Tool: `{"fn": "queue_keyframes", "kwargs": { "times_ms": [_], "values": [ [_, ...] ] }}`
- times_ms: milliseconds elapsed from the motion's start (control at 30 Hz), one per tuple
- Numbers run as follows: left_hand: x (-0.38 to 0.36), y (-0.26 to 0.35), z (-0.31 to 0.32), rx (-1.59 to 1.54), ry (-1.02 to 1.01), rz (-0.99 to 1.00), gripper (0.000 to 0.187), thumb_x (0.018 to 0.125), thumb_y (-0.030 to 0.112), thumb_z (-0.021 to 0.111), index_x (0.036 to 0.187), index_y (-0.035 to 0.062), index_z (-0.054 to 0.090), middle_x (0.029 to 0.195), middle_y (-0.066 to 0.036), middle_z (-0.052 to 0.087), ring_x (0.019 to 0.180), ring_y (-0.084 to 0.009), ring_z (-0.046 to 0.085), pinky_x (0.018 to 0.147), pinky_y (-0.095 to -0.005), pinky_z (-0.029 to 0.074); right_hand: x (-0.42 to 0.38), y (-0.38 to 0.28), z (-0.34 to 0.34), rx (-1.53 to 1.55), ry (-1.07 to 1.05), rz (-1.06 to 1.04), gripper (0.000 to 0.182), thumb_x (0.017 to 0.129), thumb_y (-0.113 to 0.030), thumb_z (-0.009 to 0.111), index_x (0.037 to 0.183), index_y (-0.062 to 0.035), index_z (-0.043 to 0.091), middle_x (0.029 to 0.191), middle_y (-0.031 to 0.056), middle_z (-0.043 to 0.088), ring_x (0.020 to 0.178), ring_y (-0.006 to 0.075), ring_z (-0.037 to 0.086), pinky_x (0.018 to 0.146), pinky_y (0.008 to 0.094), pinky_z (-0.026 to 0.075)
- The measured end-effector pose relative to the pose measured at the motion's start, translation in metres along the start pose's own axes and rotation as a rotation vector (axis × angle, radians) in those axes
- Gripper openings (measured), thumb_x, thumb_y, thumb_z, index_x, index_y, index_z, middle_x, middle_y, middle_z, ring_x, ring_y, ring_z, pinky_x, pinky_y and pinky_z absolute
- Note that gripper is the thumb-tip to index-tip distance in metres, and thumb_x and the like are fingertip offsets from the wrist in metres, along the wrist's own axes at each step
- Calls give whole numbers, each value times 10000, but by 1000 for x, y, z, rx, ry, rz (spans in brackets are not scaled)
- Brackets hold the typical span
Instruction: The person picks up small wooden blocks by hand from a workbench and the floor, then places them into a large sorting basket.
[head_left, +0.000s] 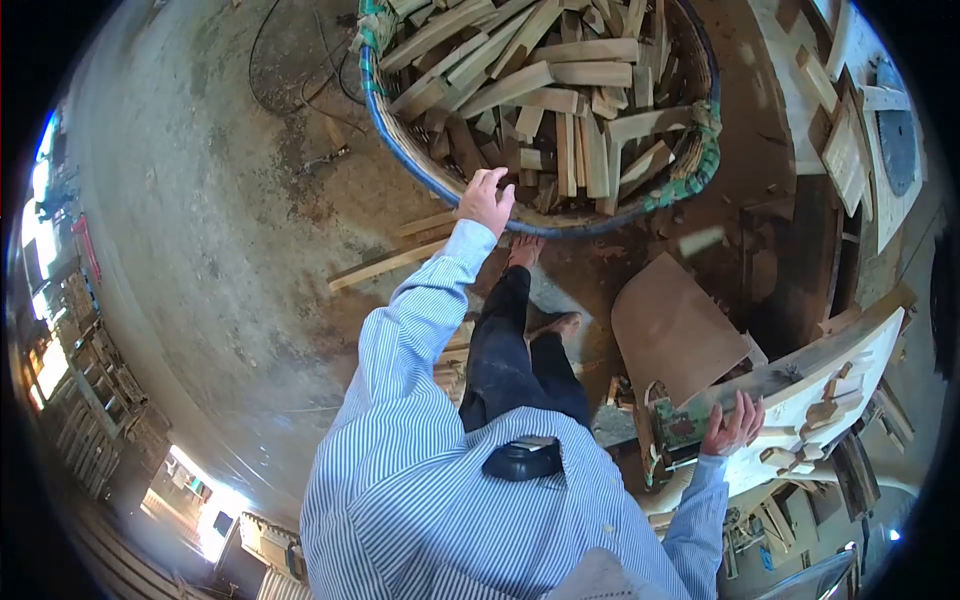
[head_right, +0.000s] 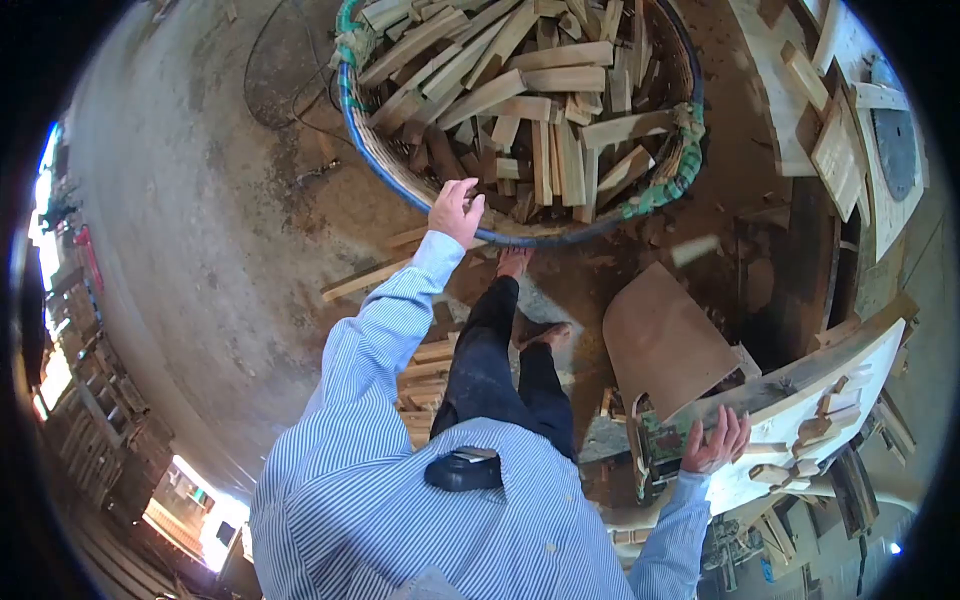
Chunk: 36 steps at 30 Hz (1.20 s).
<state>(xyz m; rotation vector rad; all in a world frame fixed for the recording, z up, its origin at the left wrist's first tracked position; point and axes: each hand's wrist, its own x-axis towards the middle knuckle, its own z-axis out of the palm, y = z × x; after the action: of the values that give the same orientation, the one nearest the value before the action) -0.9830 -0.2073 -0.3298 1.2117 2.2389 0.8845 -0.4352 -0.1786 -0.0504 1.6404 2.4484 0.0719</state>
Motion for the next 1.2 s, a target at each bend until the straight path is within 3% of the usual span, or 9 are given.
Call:
{"fn": "queue_keyframes", "kwargs": {
  "times_ms": [200, 333, 500, 667, 900, 1033, 1100, 1133, 1200],
  "values": [
    [90, -39, 2, 259, 254, -181, 612, 762, 161, 735, 1314, 34, 505, 1371, -223, 438, 1267, -414, 434, 1081, -471, 375, -3, 3, 5, -14, 52, -19, 515, 924, -476, 558, 1209, -52, 628, 1235, 137, 593, 1312, 405, 428, 1122, 549, 275],
    [145, -69, -35, 474, 321, -202, 716, 750, 142, 761, 1382, 44, 438, 1460, -233, 375, 1359, -402, 366, 1144, -454, 327, -2, 2, 4, -17, 21, 9, 552, 924, -518, 542, 1209, -53, 626, 1241, 141, 588, 1317, 405, 423, 1131, 556, 252],
    [191, -89, -56, 564, -71, -361, 961, 718, 310, 840, 1489, 127, 297, 1499, -137, 398, 1415, -305, 336, 1142, -547, 298, -1, 1, 2, -41, -32, 35, 580, 930, -552, 518, 1211, -56, 624, 1259, 139, 578, 1323, 408, 417, 1136, 566, 235],
    [202, -100, -48, 669, -50, -347, 664, 671, 293, 871, 1178, 88, 495, 1176, -145, 617, 1152, -336, 577, 1056, -498, 405, 2, -5, -3, -48, -59, 53, 593, 933, -562, 508, 1217, -53, 615, 1268, 147, 564, 1334, 413, 399, 1135, 568, 232],
    [189, -55, -64, 706, -31, -162, 553, 690, 346, 809, 1090, 82, 533, 1047, -143, 642, 1038, -333, 618, 908, -454, 464, 1, -3, -3, -15, -55, 59, 547, 919, -539, 549, 1181, -65, 627, 1251, 160, 567, 1329, 442, 388, 1120, 575, 252],
    [190, -3, -51, 443, -96, -183, 683, 688, 533, 755, 1151, 72, 557, 938, -183, 690, 885, -374, 674, 779, -493, 522, 4, -7, -5, -4, -73, 48, 553, 918, -546, 542, 1178, -66, 629, 1247, 159, 570, 1325, 441, 390, 1119, 575, 248],
    [199, 45, -48, 132, -209, -385, 812, 691, 604, 741, 1230, 23, 562, 1000, -225, 696, 941, -398, 671, 836, -454, 529, 1, -3, -2, -7, -44, 31, 552, 925, -541, 531, 1175, -58, 628, 1246, 156, 571, 1322, 436, 392, 1117, 572, 247],
    [204, 34, -14, 77, -30, -308, 879, 706, 625, 737, 1256, -33, 543, 1106, -237, 672, 1014, -368, 666, 888, -424, 523, 2, -2, 2, 10, -50, 0, 552, 925, -541, 531, 1175, -58, 628, 1246, 156, 571, 1322, 436, 392, 1117, 572, 247],
    [217, 65, 8, -582, -107, -482, 934, 735, 616, 764, 1292, -82, 492, 1233, -269, 602, 1099, -325, 639, 945, -406, 513, -3, 2, 5, 1, -24, 16, 558, 930, -554, 509, 1149, -55, 631, 1240, 148, 572, 1312, 434, 403, 1118, 581, 246]
  ]
}}
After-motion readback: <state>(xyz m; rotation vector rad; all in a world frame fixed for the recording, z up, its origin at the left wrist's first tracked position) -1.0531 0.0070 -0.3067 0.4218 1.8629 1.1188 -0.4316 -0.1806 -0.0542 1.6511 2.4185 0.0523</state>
